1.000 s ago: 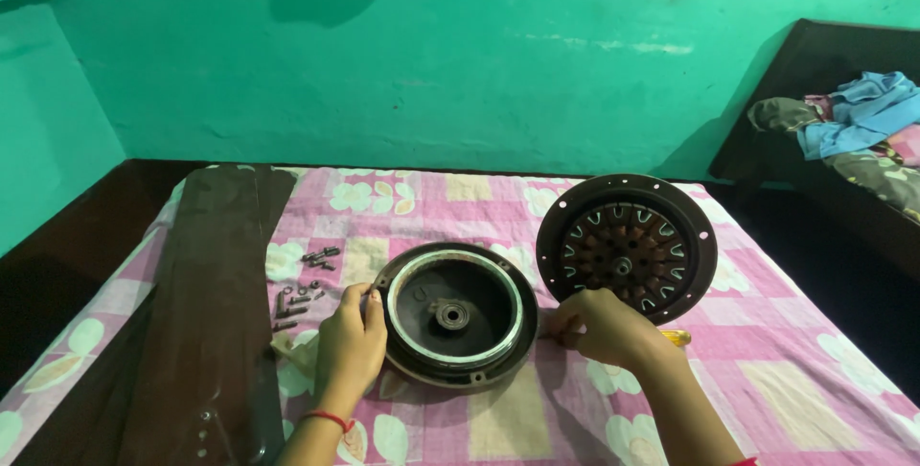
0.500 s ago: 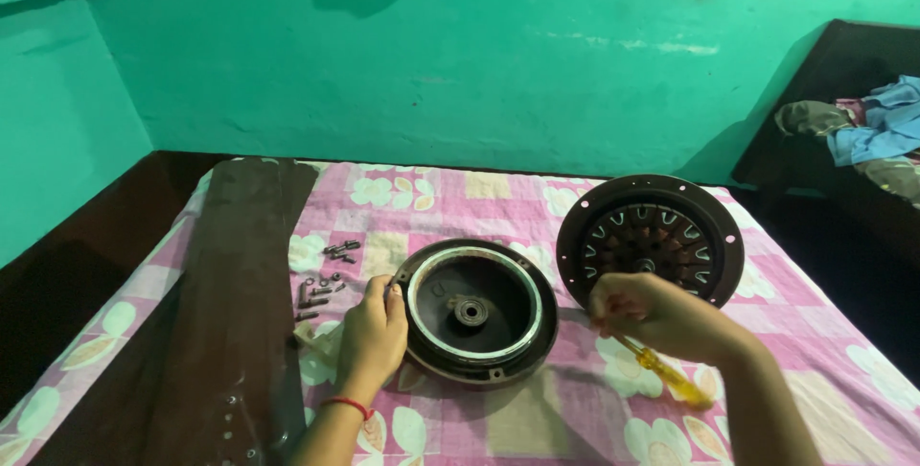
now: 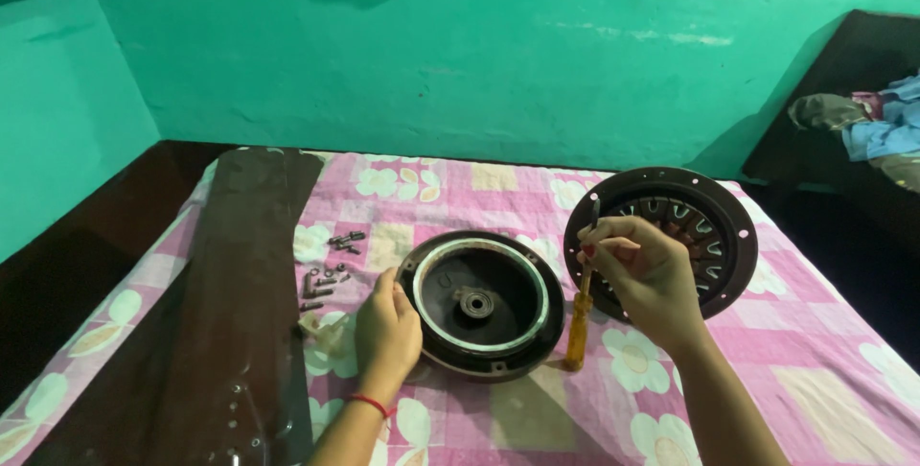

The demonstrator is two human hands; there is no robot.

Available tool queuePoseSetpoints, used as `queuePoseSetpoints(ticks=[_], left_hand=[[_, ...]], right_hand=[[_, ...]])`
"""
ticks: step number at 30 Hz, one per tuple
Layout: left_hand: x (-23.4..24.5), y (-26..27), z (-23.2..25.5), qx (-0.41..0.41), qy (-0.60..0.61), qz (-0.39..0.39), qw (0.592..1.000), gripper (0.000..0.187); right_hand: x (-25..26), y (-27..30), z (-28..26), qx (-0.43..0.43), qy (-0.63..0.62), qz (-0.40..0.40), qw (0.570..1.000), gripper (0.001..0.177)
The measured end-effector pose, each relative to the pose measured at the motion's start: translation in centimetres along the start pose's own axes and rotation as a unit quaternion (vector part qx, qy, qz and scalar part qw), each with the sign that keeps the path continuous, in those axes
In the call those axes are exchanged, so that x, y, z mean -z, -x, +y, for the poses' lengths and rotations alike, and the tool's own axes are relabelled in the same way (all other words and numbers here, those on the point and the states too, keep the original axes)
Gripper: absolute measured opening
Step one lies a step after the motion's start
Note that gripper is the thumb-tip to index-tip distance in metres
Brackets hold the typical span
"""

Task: The person uses a screwdriver to loosen screws on a ceiling fan motor housing, then removes the top cover to expose the internal components. They handle the motor housing and cover, placing them on a patterned bedsheet.

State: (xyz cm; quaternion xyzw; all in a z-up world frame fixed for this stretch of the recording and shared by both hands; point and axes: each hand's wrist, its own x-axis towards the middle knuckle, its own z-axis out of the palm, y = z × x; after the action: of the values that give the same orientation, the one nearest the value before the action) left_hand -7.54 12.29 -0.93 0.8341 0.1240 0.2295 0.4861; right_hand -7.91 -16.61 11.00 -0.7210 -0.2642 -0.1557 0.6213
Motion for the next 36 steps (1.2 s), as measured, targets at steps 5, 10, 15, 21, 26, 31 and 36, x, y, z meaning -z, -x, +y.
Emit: queuePoseSetpoints(ticks=[5,10,15,21,26,31,36], left_hand=[[1.0,-1.3,-0.5,-0.041,0.033,-0.033,0.998,0.036],[1.0,-0.9,-0.2,0.032,-0.018,-0.069,0.997,0.034],[1.0,-0.5,0.1,0.016,-0.036,-0.070,0.997,0.033],[1.2,-0.4,0.4,0.013,-0.039,-0.071,0.997,0.032],[1.3,-0.4,0.4,0.018,-0.027,-0.073,0.997,0.033],[1.4,-0.7,0.6,0.052,-0.052,-0.087,0.993,0.033],[1.7,-0.4,0.5,0.126,-0.006,-0.125,0.984,0.032]], right_hand=[[0.2,0.1,0.8,-0.051,-0.030,0.001,0.998,0.030],[-1.8,0.7,1.5,-0.131,0.071,-0.053,0.987,0.040],[-1.1,0.5,0.5,-0.260,0.179,-0.165,0.934,0.019],[2.3,1.1,-0.7,-0.297,0.267,-0.403,0.824,0.021],[2.9,1.3,0.9,-0.277,0.222,-0.427,0.832,0.033],[1.8,1.3,3.2,-0.398,0.208,-0.267,0.852,0.049],[-1.9,1.7,5.5,-0.467,0.022,-0.091,0.879,0.055]])
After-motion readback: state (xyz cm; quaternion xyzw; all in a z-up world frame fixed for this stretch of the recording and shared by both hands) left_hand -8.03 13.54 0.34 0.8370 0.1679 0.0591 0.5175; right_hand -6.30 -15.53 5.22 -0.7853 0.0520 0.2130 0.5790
